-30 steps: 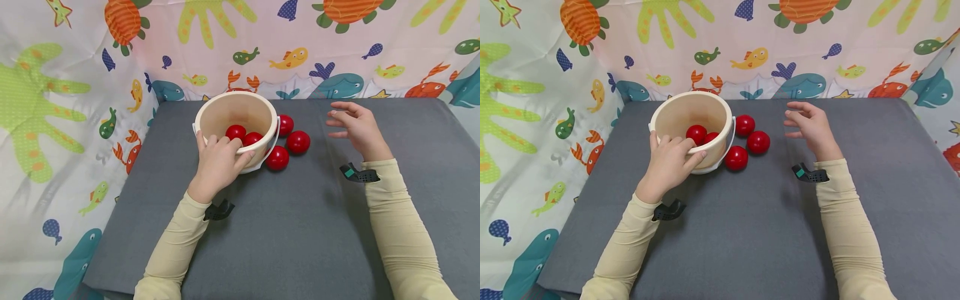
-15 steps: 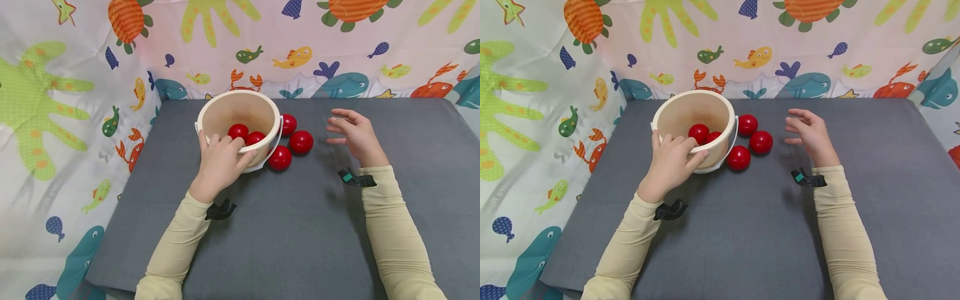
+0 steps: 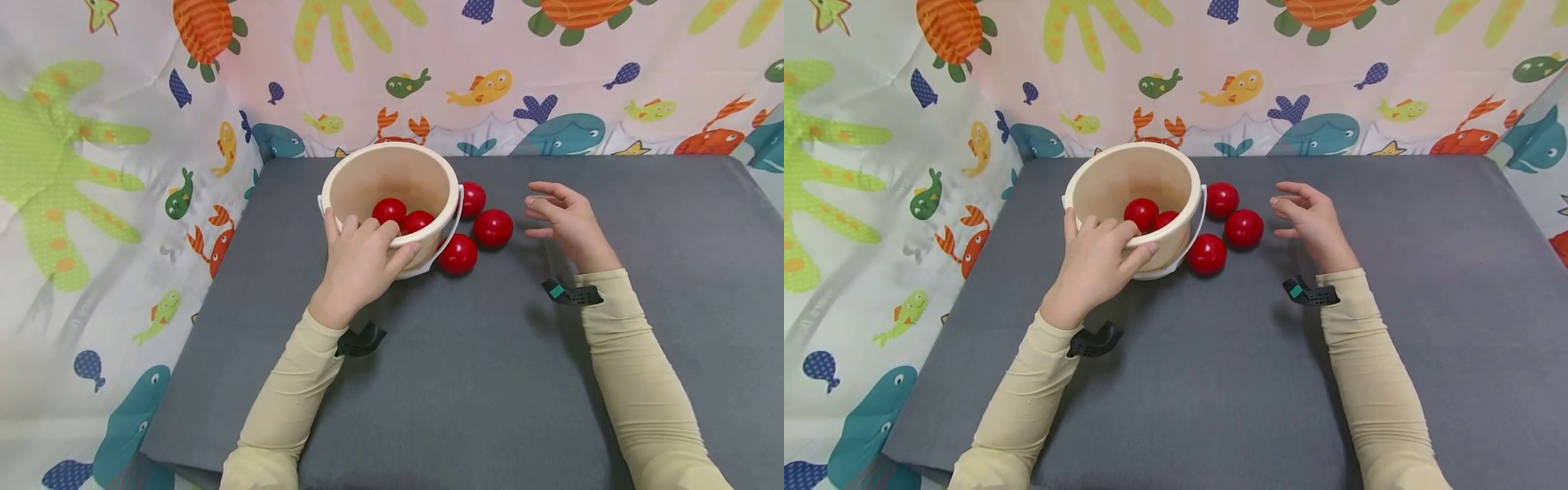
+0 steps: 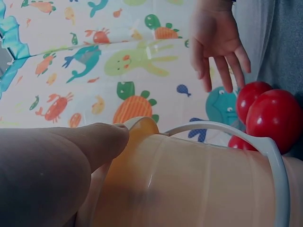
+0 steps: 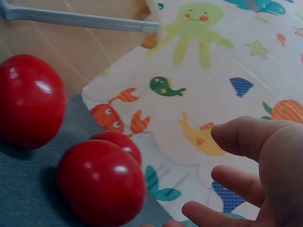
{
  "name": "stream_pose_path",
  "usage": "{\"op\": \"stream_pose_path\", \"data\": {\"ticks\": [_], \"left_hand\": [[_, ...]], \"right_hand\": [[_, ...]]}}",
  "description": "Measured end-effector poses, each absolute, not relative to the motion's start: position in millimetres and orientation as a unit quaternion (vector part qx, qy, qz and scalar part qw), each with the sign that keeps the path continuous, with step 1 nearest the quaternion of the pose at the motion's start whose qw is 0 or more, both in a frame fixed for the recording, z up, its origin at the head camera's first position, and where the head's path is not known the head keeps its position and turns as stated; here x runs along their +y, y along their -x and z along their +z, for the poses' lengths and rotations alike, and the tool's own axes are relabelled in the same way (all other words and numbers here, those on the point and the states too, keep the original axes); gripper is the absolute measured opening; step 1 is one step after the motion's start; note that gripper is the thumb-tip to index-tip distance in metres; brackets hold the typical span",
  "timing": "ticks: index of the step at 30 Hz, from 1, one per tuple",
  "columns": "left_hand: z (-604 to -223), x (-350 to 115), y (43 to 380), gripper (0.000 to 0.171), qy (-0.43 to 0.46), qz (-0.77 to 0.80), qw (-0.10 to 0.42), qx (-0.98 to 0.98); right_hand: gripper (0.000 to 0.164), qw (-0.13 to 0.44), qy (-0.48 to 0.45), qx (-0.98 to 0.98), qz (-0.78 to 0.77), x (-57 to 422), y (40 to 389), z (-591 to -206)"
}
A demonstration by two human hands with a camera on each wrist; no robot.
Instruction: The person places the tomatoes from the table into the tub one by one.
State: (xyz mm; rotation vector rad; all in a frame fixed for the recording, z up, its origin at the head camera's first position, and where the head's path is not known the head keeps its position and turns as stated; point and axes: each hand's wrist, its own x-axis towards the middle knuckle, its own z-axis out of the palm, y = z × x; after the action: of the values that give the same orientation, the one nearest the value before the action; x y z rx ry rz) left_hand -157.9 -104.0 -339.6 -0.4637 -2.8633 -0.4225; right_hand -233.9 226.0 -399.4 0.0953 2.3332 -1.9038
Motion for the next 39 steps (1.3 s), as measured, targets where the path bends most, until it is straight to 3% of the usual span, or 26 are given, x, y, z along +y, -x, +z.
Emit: {"op": "stream_pose_path", "data": {"ticks": [14,39], "left_hand": [[-338,-104,158,0.032,0.159,-0.146,0.106,-0.971],[-340,-107,157,0.032,0.159,-0.142,0.103,-0.971]], "right_hand": [[0.059,0.102,0.003,0.826,-0.555,196,240,-420],[0.06,0.075,0.001,0.853,-0.517,182,239,-431]]}}
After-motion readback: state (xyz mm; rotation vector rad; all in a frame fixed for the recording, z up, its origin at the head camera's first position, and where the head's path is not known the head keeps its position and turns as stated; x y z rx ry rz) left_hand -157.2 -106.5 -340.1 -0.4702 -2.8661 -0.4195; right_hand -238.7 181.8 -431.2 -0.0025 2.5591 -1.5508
